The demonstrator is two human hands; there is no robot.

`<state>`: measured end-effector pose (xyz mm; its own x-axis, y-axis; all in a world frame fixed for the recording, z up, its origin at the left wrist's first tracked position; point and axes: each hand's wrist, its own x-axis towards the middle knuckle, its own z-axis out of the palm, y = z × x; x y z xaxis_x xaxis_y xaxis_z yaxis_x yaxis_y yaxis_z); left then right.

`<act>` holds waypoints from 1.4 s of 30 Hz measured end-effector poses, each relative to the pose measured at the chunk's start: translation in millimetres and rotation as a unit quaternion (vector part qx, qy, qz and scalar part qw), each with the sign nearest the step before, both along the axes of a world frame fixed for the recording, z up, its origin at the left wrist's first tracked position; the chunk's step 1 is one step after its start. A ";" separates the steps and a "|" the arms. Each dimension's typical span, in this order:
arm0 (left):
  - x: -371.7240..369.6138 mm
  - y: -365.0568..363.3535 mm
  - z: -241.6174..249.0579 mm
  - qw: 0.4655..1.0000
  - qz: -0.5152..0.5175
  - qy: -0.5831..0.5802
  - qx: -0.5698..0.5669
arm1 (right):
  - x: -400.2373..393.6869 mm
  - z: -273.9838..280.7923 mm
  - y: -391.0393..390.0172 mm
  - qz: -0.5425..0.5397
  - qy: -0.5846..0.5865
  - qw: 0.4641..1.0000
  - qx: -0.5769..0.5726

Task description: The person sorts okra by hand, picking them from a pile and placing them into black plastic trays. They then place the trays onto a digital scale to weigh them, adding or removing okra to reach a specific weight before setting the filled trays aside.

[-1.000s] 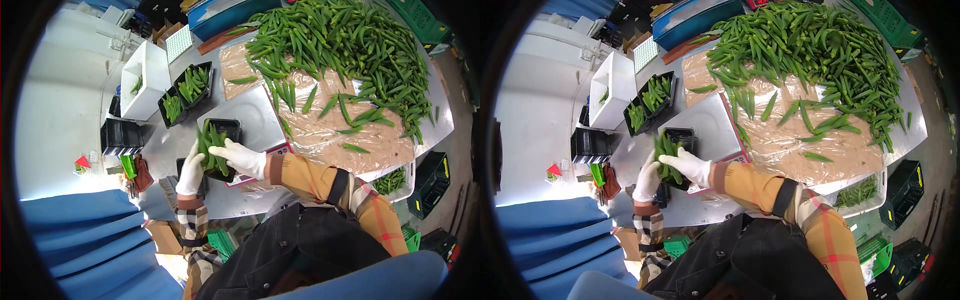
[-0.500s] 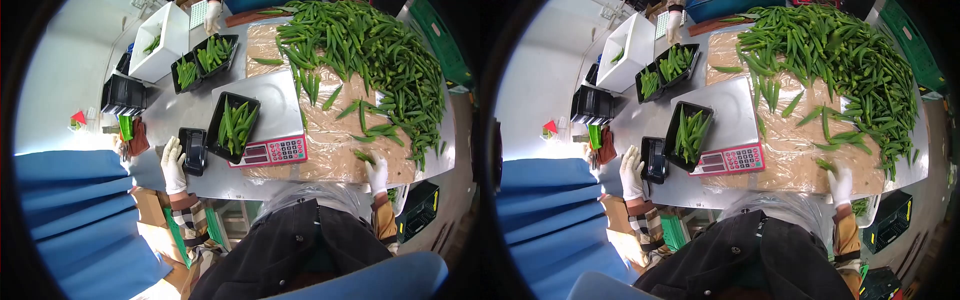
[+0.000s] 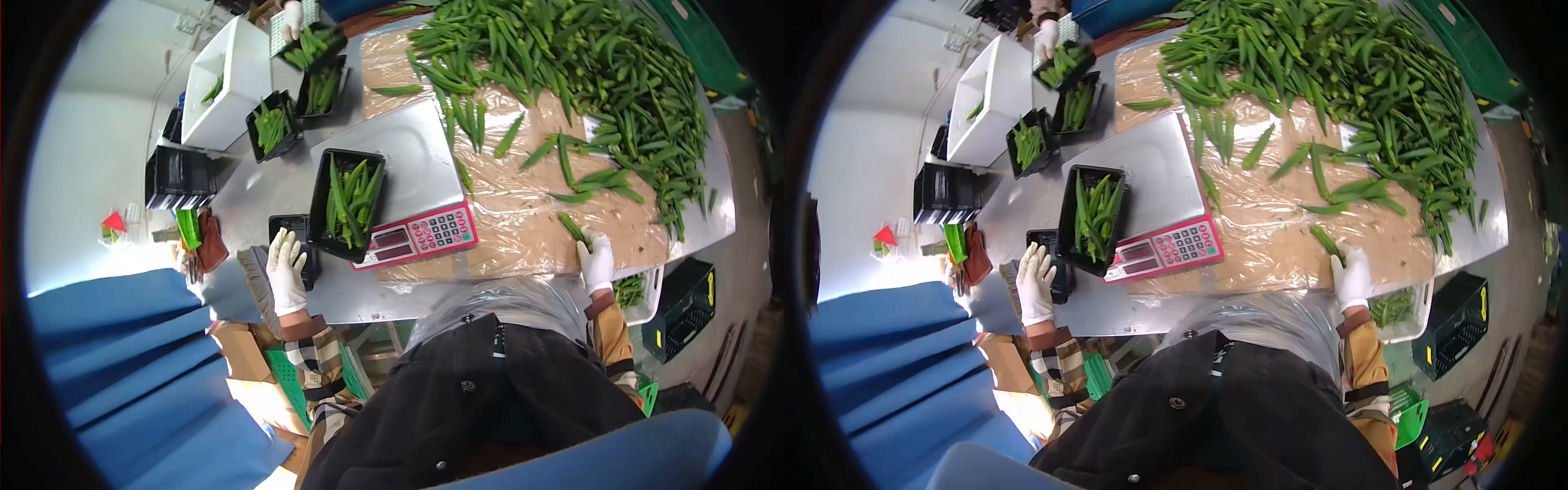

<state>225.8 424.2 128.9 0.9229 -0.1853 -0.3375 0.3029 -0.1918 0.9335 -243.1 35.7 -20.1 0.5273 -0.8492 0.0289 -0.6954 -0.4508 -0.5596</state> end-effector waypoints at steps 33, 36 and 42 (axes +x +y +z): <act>235.8 -349.2 -133.4 0.942 -0.102 0.266 -0.179 | 11.6 10.9 6.7 -0.137 0.038 0.981 0.136; 185.2 -316.7 -81.4 0.959 -0.227 0.113 -0.130 | 21.6 29.4 4.5 -0.151 0.034 0.977 0.149; 123.0 -154.9 -68.2 0.861 -0.081 -0.469 0.180 | 46.6 38.8 -14.0 -0.088 0.011 0.996 -0.006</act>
